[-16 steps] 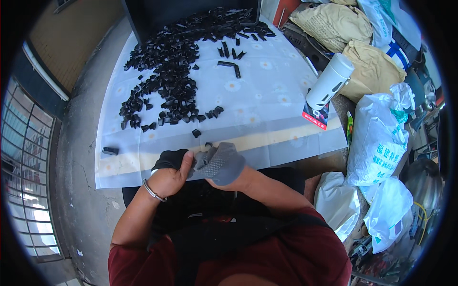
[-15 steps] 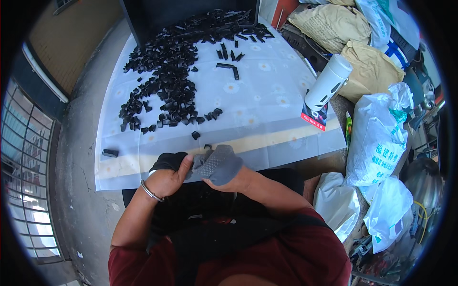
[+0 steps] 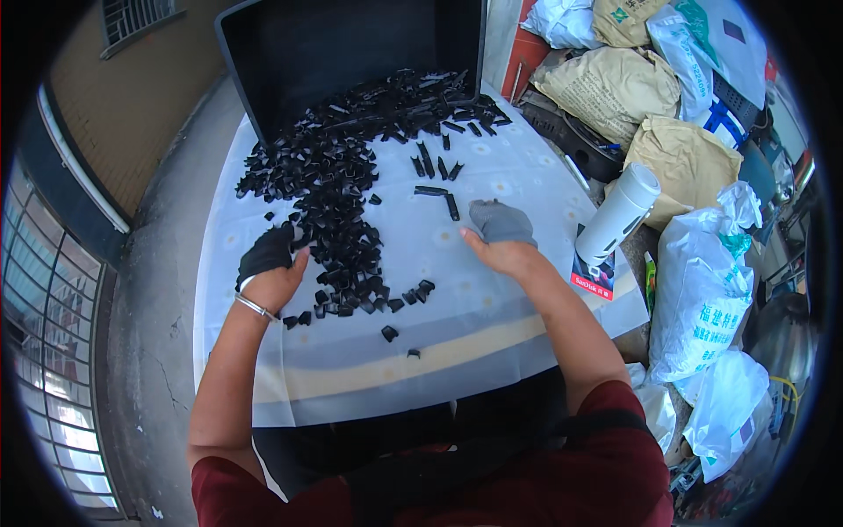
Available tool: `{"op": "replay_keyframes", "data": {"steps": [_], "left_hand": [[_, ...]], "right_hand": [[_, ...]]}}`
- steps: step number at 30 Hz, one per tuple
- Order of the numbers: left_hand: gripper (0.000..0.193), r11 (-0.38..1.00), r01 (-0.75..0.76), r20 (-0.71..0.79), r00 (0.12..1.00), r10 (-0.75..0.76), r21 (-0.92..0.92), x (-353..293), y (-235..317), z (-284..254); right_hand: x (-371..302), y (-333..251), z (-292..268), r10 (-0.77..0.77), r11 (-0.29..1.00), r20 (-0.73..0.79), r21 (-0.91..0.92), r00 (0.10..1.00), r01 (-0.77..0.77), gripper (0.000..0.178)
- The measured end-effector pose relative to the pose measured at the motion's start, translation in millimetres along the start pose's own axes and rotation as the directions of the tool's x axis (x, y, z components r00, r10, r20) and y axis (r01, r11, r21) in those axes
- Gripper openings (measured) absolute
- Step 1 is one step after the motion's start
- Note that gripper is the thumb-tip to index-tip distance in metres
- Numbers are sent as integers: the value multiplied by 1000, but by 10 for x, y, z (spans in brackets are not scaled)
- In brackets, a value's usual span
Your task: Sorting and packaging small black plastic components into bags at a workstation.
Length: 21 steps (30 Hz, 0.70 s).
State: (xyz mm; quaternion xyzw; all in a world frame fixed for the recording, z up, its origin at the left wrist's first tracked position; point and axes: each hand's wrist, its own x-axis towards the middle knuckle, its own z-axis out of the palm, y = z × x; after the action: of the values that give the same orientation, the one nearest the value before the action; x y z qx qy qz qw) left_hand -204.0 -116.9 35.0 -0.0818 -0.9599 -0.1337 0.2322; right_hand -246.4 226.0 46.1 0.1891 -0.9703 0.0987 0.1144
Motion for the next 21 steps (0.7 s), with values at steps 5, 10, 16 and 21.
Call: {"op": "replay_keyframes", "data": {"steps": [5, 10, 16, 21], "left_hand": [[30, 995, -77, -70, 994, 81, 60, 824, -153, 385], [31, 965, -228, 92, 972, 217, 127, 1503, 182, 739], [29, 968, -237, 58, 971, 233, 84, 1476, 368, 931], [24, 578, -137, -5, 975, 224, -804, 1010, 1057, -189]], "right_hand": [[791, 410, 379, 149, 985, -11, -89, 989, -149, 55], [1626, 643, 811, 159, 987, -99, -12, 982, -161, 52], [1988, 270, 812, -147, 989, 131, 0, 980, 148, 41], [1395, 359, 841, -497, 852, 11, 193, 867, 486, 29]]}}
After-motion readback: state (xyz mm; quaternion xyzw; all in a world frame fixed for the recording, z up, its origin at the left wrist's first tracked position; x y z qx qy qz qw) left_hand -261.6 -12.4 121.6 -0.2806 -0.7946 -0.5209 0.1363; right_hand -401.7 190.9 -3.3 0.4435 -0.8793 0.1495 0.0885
